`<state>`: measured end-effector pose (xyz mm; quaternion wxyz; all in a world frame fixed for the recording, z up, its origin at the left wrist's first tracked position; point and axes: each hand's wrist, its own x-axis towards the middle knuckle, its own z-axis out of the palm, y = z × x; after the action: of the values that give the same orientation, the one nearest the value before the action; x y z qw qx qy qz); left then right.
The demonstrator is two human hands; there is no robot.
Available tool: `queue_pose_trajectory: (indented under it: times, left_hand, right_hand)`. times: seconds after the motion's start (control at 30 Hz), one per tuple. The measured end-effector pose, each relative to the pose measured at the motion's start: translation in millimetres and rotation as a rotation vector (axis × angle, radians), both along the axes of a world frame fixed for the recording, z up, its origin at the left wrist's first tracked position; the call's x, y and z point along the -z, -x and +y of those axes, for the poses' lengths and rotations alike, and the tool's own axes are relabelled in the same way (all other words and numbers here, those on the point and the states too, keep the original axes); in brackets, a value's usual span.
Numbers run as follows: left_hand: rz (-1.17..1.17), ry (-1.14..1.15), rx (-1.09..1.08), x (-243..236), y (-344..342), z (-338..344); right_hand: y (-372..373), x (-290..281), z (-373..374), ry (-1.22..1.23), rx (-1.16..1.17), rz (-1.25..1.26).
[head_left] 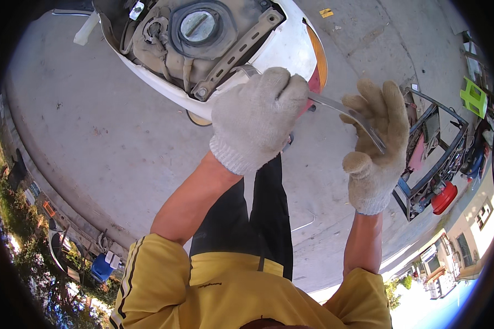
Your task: The person removes the front fairing of a white scooter, then uses a cordless drill and a metal pry tool to detach the side body panels and floorboard cover. The removed parts are placed on the ground nearby.
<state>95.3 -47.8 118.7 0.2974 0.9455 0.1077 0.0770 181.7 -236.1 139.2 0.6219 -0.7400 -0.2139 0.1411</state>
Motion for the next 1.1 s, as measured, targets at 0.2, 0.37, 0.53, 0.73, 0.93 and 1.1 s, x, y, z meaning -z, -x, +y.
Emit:
queue_pose_trajectory:
  times: [0.2, 0.37, 0.53, 0.73, 0.93, 1.1]
  left_hand:
    - [0.268, 0.277, 0.211, 13, 5, -52]
    - [0.197, 0.548, 0.007, 24, 30, -86]
    - [0.14, 0.158, -0.16, 37, 66, -38]
    - [0.082, -0.228, -0.277, 46, 73, 11]
    - [0.094, -0.213, -0.313, 46, 72, 3]
    - [0.039, -0.099, -0.38, 42, 68, 5]
  right_hand:
    - [31, 18, -12, -0.249, 0.237, 0.29]
    - [49, 37, -28, 0.192, 0.202, 0.651]
    - [6, 64, -25, 0.642, -0.088, 0.418]
    - [-11, 89, 4, 0.933, -0.263, -0.204]
    - [-19, 79, 19, 1.084, -0.347, -0.375]
    - [-2, 58, 35, 1.271, -0.355, -0.46]
